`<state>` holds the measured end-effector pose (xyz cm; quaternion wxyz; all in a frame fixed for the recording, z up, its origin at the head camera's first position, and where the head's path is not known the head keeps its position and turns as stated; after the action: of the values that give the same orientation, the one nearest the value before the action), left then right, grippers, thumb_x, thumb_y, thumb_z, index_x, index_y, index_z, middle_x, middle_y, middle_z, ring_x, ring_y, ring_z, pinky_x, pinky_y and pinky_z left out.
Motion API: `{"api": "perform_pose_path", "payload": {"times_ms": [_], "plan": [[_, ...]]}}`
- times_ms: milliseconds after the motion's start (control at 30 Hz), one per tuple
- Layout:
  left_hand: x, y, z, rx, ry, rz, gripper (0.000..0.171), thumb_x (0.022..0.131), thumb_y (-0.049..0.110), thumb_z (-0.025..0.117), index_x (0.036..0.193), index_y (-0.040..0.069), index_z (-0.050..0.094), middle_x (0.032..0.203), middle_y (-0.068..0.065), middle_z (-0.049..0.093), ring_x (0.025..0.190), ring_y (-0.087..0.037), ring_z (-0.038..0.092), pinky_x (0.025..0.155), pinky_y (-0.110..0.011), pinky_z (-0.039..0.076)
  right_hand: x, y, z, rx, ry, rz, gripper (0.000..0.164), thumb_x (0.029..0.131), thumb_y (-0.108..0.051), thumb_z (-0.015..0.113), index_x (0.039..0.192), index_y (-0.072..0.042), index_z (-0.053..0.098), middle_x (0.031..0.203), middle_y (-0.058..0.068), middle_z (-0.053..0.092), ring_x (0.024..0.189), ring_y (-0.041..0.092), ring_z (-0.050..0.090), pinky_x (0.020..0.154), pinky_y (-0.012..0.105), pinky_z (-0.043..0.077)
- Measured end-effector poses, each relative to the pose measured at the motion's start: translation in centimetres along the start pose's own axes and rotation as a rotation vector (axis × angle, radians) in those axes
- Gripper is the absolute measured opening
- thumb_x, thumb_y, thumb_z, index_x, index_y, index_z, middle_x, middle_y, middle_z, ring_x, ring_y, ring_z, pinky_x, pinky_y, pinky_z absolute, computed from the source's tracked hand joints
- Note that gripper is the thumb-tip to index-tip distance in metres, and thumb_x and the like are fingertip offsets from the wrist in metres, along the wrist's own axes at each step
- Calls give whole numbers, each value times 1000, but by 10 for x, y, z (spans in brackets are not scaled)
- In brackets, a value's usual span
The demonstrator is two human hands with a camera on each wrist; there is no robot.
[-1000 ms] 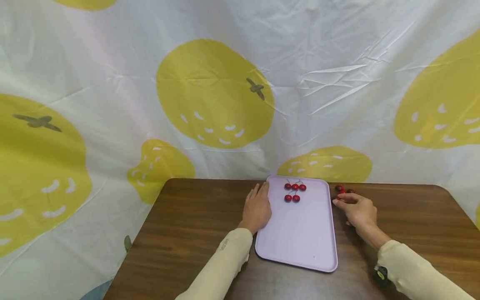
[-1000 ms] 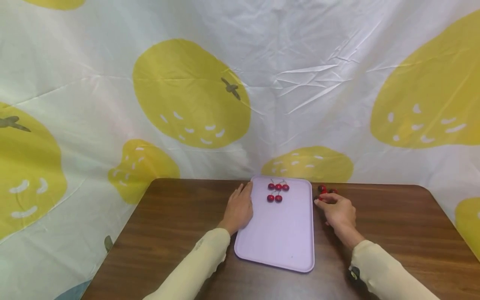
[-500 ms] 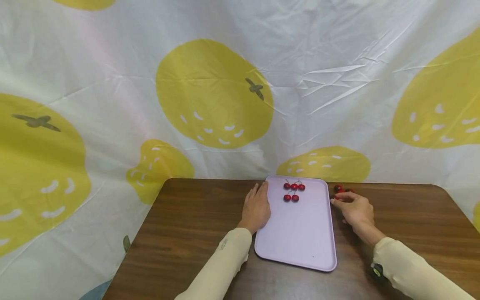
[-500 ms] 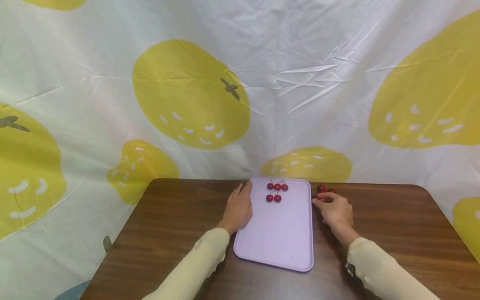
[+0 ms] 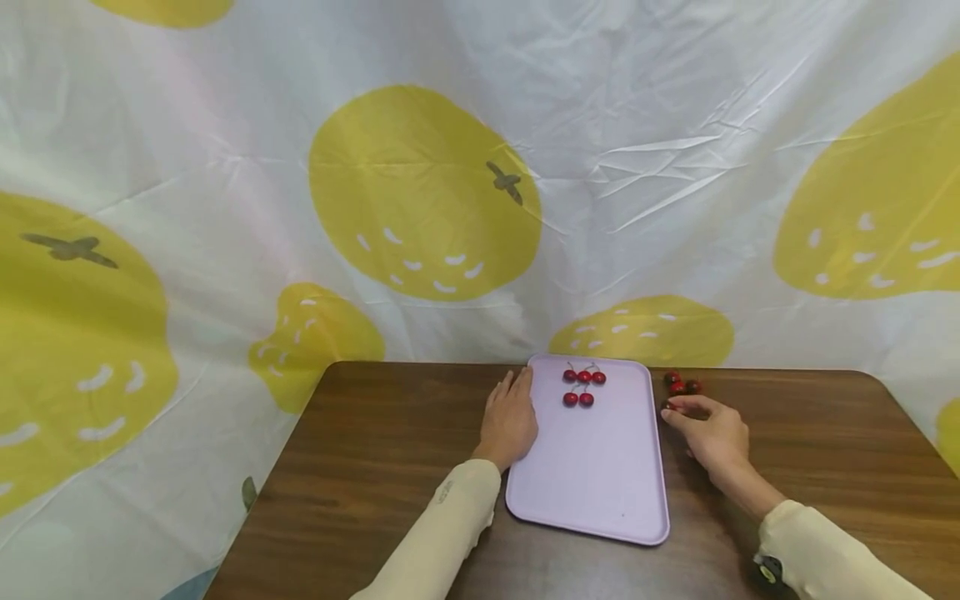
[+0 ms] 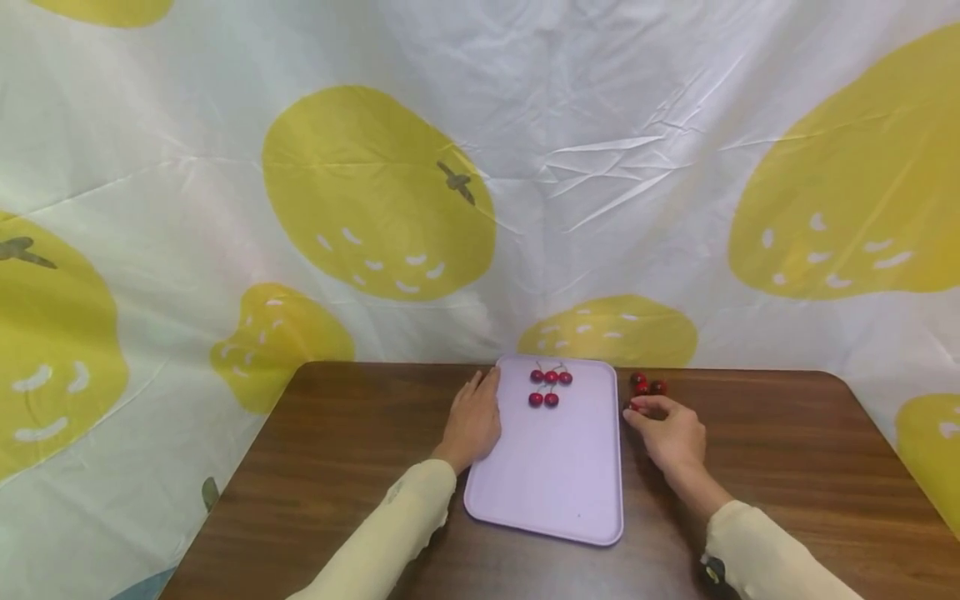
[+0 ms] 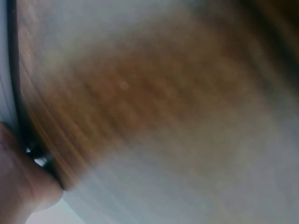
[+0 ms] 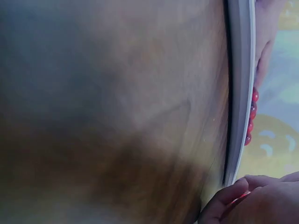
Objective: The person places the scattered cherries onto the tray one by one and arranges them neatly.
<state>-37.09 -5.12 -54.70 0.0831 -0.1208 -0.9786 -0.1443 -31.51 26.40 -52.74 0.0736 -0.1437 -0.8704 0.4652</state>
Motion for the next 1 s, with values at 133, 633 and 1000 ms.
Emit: {"api": "perform_pose_path", "payload": {"times_ms": [133,633,1000], "plan": [[0,-1,2,0,2,4,52,113,19,38,164,9,37,169,-4,45,160,-30,36,133,-47,29,-11,-2,-3,31,7,-34,35,93,-36,81,121,-15,79,89,-22,72,56,6,60,49,25,55],[-1,1,-4,6,-5,9,52,113,18,38,165,9,37,169,-4,45,159,-30,37,133,-47,30,-18,-36,15,5,-27,-224,29,93,-37,82,114,-17,81,99,2,81,70,0,55,58,22,45],[2,-1,2,26,-12,10,53,113,20,37,166,11,34,170,-2,43,160,-29,36,134,-45,29,2,-57,54,-74,-178,-410,19,90,-21,84,107,-13,81,97,8,82,70,8,59,59,22,46]]}}
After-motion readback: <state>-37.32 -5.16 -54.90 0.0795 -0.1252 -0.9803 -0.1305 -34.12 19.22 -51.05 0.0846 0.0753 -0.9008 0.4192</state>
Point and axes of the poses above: each hand's wrist, its own x-axis towards the middle knuckle, its own z-axis out of the palm, y = z × x, the point moved 8 cm from there along x, towards the middle knuckle
